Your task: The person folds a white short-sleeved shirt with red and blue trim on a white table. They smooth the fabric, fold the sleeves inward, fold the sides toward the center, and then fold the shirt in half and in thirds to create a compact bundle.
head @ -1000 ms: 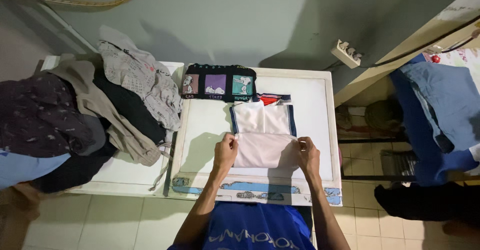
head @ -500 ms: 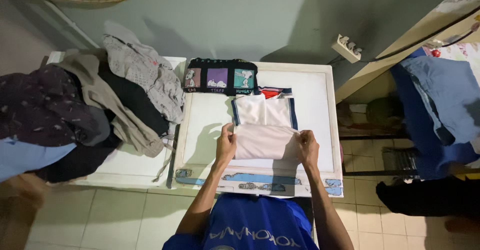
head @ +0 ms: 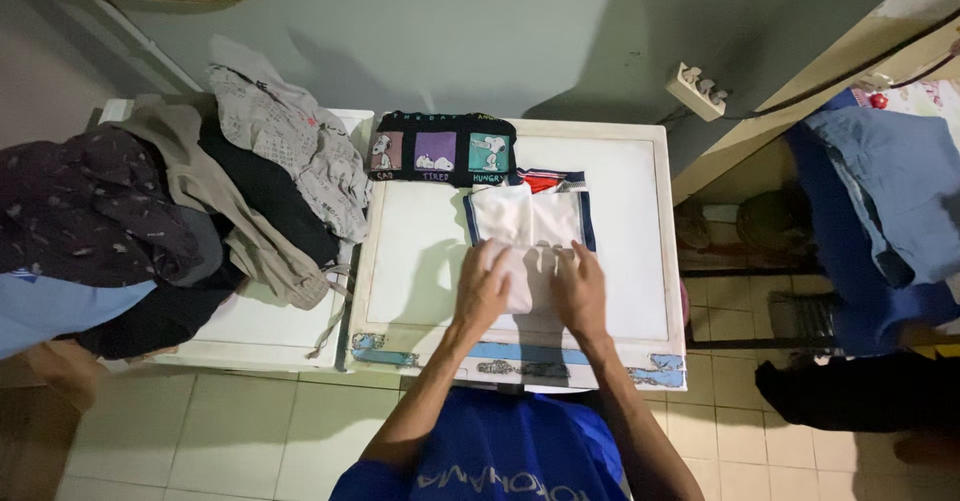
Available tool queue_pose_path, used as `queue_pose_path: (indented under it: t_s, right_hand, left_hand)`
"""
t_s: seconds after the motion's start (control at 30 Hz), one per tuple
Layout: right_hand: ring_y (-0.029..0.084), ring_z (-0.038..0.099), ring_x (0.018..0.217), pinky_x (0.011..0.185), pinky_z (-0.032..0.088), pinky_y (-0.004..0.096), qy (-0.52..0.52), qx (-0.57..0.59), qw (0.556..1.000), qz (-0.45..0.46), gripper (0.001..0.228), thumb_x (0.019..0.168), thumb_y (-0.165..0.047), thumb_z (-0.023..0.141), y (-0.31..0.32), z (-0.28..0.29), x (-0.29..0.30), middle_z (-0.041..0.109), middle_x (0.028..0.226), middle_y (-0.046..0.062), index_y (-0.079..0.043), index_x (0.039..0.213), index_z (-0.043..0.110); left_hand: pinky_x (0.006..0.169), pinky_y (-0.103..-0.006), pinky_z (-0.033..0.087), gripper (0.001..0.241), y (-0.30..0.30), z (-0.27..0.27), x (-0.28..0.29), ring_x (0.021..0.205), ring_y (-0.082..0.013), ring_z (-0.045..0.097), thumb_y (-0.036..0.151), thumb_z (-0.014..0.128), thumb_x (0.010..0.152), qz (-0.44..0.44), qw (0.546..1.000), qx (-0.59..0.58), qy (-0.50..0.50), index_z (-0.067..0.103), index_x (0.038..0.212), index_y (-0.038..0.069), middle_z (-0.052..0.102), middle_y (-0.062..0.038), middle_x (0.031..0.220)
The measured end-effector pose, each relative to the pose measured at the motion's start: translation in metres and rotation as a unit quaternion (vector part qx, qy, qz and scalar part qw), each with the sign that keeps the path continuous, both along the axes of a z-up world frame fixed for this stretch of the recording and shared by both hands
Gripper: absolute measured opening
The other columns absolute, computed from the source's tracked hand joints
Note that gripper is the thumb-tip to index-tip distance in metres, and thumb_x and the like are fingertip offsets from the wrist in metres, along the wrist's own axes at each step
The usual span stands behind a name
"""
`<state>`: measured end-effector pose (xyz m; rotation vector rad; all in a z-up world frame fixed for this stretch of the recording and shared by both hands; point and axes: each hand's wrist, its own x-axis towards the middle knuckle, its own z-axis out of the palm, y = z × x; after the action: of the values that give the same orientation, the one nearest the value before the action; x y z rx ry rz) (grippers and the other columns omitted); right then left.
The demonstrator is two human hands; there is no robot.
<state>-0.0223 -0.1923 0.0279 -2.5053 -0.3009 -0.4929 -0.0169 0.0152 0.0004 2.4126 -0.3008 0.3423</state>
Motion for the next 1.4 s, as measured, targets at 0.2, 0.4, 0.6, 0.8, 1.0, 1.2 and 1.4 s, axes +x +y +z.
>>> queue_pose_path:
  t_s: [0.2, 0.4, 0.6, 0.8, 1.0, 1.2, 1.4]
  right_hand:
    - [0.044, 0.036, 0.146, 0.118, 0.027, 0.062, 0.04, -0.115, 0.992, -0.017, 0.06, 0.096, -0.04, 0.065, 0.016, 0.003, 0.01, 0.044, 0.154, 0.026, -0.013, 0.148, 0.052]
    - [0.043, 0.032, 0.15, 0.122, 0.023, 0.058, 0.089, -0.081, 0.992, -0.041, 0.062, 0.096, -0.049, 0.058, 0.007, 0.006, 0.004, 0.04, 0.159, 0.025, -0.02, 0.151, 0.05]
    - [0.044, 0.033, 0.149, 0.12, 0.025, 0.059, 0.094, -0.1, 0.99, -0.037, 0.062, 0.097, -0.048, 0.058, 0.008, 0.01, 0.006, 0.04, 0.157, 0.027, -0.02, 0.151, 0.05]
    - [0.045, 0.037, 0.146, 0.117, 0.03, 0.06, 0.083, -0.109, 0.99, -0.043, 0.06, 0.096, -0.047, 0.058, 0.009, 0.013, 0.006, 0.042, 0.156, 0.026, -0.019, 0.149, 0.051]
    - [0.044, 0.039, 0.145, 0.117, 0.03, 0.062, 0.08, -0.104, 0.99, -0.054, 0.06, 0.096, -0.049, 0.058, 0.011, 0.015, 0.007, 0.044, 0.155, 0.026, -0.02, 0.148, 0.052]
    - [0.043, 0.04, 0.145, 0.114, 0.03, 0.065, 0.097, -0.131, 0.984, -0.067, 0.062, 0.094, -0.049, 0.06, 0.012, 0.019, 0.004, 0.044, 0.154, 0.025, -0.019, 0.148, 0.052]
    - [0.04, 0.043, 0.143, 0.112, 0.03, 0.068, 0.092, -0.151, 0.981, -0.077, 0.06, 0.092, -0.047, 0.061, 0.007, 0.021, 0.0, 0.048, 0.151, 0.025, -0.02, 0.145, 0.054]
  left_hand:
    - [0.121, -0.0639, 0.018, 0.067, -0.004, -0.005, 0.003, 0.15, -0.0477, 0.026, 0.038, 0.065, 0.097, -0.038, 0.996, 0.074, 0.018, 0.046, 0.153, 0.006, 0.03, -0.03, 0.161]
    - [0.125, -0.0574, 0.02, 0.068, 0.004, -0.014, -0.001, 0.153, -0.0465, 0.026, 0.039, 0.064, 0.098, -0.031, 0.999, 0.044, -0.011, 0.044, 0.154, 0.006, 0.027, -0.033, 0.163]
    - [0.125, -0.0562, 0.018, 0.069, 0.01, -0.009, 0.001, 0.152, -0.0487, 0.024, 0.037, 0.064, 0.098, -0.05, 0.997, 0.056, 0.006, 0.042, 0.156, 0.006, 0.025, -0.035, 0.163]
    - [0.125, -0.0559, 0.017, 0.072, 0.006, -0.003, 0.001, 0.152, -0.0492, 0.022, 0.038, 0.066, 0.095, -0.04, 0.997, 0.052, 0.028, 0.041, 0.155, 0.007, 0.025, -0.034, 0.162]
    - [0.125, -0.0575, 0.017, 0.071, 0.006, 0.0, 0.003, 0.151, -0.0489, 0.024, 0.037, 0.067, 0.095, -0.037, 0.997, 0.06, 0.015, 0.042, 0.155, 0.009, 0.028, -0.032, 0.161]
    - [0.125, -0.0574, 0.018, 0.073, 0.008, 0.002, 0.004, 0.151, -0.0485, 0.026, 0.036, 0.068, 0.094, -0.055, 0.997, 0.053, 0.023, 0.042, 0.155, 0.008, 0.029, -0.032, 0.161]
    - [0.124, -0.0585, 0.018, 0.074, 0.003, 0.0, 0.008, 0.15, -0.0475, 0.026, 0.037, 0.069, 0.092, -0.07, 0.995, 0.068, 0.02, 0.042, 0.155, 0.008, 0.029, -0.032, 0.161]
